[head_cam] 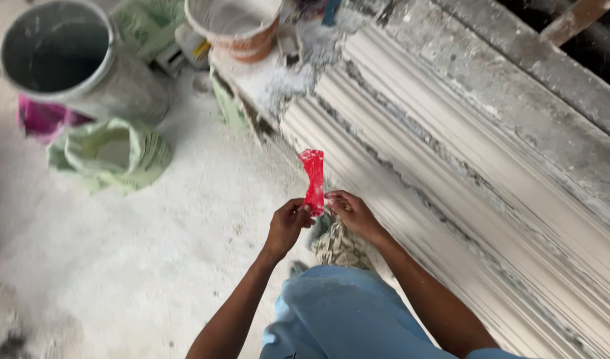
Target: The person washes their plaster-covered hands with soap at a water tap, then uses a cloth to wipe a bucket and work surface. They then use a small knife to scrape excess dried plaster from fluted gypsum cornice moldings laid on the floor, working along the grooves of each piece.
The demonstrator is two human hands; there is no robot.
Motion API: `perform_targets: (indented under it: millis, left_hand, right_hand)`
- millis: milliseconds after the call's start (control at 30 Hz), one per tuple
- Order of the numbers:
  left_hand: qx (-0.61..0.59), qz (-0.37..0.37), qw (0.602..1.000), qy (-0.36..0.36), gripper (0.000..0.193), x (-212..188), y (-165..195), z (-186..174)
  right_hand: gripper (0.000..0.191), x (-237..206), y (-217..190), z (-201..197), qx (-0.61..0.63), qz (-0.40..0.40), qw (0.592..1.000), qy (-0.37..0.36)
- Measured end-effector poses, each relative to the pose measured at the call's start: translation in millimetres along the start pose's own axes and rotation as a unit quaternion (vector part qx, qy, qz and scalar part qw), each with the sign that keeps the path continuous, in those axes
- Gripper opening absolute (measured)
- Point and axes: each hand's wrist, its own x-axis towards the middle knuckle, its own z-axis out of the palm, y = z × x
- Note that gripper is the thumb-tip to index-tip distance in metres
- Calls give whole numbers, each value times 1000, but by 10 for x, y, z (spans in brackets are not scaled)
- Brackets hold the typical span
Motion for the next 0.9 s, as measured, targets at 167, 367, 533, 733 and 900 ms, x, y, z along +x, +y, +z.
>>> perform_targets:
  millis: [167, 367, 533, 733, 900]
  left_hand:
    - [-70, 46, 996, -25, 40, 1375, 508, 76]
    - [-83, 5, 996, -34, 43, 2881, 1344, 518]
    - [-99, 62, 992, 40, 27, 4099, 1998, 837]
    - [-593, -56, 796, -109, 40, 5023, 2745, 993]
    - [-448, -58, 892, 11, 32, 5085, 2813, 1106]
  right_hand:
    - [42, 695, -124, -544, 101, 32, 992, 72]
    - [43, 1314, -418, -1245, 69, 67, 978, 185]
    - [39, 1774, -884, -2005, 47, -7, 964, 261]
    - [36, 2010, -2053, -3020, -38, -146, 913, 378]
    - [46, 2132, -3284, -3685, -253, -254, 758, 545]
